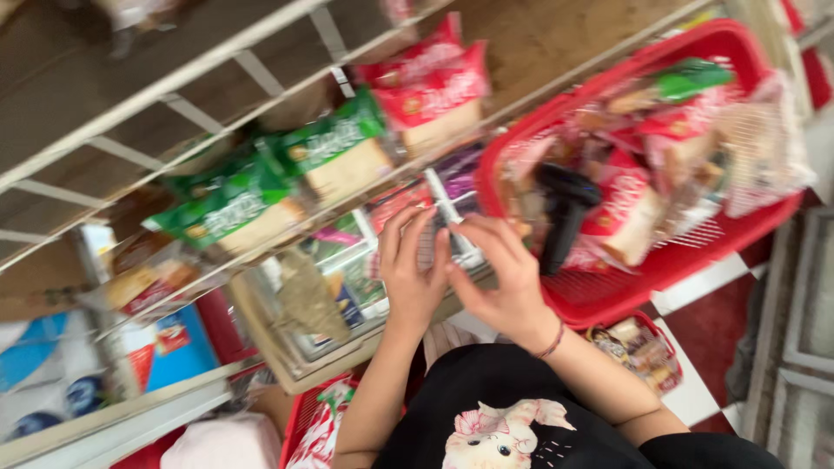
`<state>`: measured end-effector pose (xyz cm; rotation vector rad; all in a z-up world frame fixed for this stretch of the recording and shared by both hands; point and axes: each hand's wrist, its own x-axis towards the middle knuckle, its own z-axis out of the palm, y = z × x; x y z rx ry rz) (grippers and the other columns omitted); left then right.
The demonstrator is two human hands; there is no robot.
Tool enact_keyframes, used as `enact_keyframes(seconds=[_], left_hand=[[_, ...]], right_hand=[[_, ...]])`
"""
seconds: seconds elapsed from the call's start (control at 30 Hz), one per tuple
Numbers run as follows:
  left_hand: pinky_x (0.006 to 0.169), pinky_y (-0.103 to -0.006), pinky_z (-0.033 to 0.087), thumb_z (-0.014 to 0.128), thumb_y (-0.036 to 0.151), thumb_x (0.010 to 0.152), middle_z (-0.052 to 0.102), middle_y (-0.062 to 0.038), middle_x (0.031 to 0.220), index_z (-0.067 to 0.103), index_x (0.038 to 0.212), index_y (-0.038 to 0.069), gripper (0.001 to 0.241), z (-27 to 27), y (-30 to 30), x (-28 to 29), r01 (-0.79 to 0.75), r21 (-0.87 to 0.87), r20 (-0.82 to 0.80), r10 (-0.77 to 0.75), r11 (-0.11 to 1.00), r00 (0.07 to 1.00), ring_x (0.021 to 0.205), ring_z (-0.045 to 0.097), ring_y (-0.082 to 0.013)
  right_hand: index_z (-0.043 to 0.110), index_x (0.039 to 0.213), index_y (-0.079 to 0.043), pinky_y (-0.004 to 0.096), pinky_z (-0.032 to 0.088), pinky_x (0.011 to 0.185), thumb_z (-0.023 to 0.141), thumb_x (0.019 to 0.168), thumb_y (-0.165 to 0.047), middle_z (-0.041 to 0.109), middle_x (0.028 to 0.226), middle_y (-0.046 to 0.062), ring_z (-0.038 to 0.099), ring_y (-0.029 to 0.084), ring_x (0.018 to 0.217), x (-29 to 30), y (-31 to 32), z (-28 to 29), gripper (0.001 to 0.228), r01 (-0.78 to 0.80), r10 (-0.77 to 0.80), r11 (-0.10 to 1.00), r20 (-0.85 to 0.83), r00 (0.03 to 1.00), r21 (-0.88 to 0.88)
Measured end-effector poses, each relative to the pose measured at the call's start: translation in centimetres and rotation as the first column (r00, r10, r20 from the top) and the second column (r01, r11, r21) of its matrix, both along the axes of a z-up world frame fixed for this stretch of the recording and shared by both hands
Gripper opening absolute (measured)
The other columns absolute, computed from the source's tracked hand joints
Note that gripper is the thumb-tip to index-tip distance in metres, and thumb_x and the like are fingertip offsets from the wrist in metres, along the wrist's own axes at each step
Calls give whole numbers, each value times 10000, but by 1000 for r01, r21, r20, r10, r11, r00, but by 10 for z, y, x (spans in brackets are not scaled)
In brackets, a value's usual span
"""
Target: The person picks up packaged bread, wipes some of the packages with a cloth, and scans the barcodes with a handheld scanner before placing them into a red plastic basket or back on the shelf.
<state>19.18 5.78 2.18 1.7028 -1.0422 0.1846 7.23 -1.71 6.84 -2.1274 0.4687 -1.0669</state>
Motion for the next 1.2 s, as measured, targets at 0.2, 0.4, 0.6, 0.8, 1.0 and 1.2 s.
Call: enact_keyframes(seconds=[0.2,0.4,0.6,0.8,1.0,1.2], left_hand=[[947,-439,547,734,119,924,643,-161,1203,671,1214,21,313,5,-88,-80,308,101,-68,-302,946,951,1084,670,-377],[847,-506,556,757,293,899,643,-262,1108,648,1050,-65,403,-24,-156,-141,407,744,-205,-398,530,894,995,668,-439],[769,-482,591,811,191,784,614,-255,1175,486,1344,-38,687,-52,-162,-175,270,774,-167,-226,572,960,1024,664,-428],[850,-494,519,894,211,633,584,-250,1293,416,1451,48,961,-54,-166,-199,10,798,113,-166,603,980,1063,583,-423],[865,-507,490,936,221,627,629,-191,1142,440,1461,113,977,-51,-167,-186,144,718,-115,-88,681,989,1082,605,-377],[864,-361,596,866,64,751,733,-152,1100,506,1432,138,774,-77,-174,-184,285,154,-614,-135,946,778,1011,757,-237]], right_hand=[[632,1277,17,410,557,969,733,882,43,650,1213,190,675,338,1121,-103,-103,-9,409,292,-294,955,-47,955,-42],[671,1236,-24,411,543,809,733,920,-40,648,985,131,675,281,898,-175,-178,-61,323,436,-415,900,-324,851,-8],[683,1178,-41,411,540,792,741,861,-70,645,997,124,661,301,916,-207,-191,-97,323,321,-285,947,-417,863,17],[691,1139,-59,427,518,901,776,778,-73,646,1113,124,609,326,1036,-218,-197,-109,371,201,-204,978,-415,887,-51],[680,1148,-36,435,506,922,786,763,-71,628,1154,138,593,348,1073,-225,-199,-115,401,114,-135,991,-393,910,-75],[685,1159,-36,445,493,940,777,775,-63,623,1147,140,588,347,1070,-224,-199,-117,395,85,-112,993,-390,914,-85]])
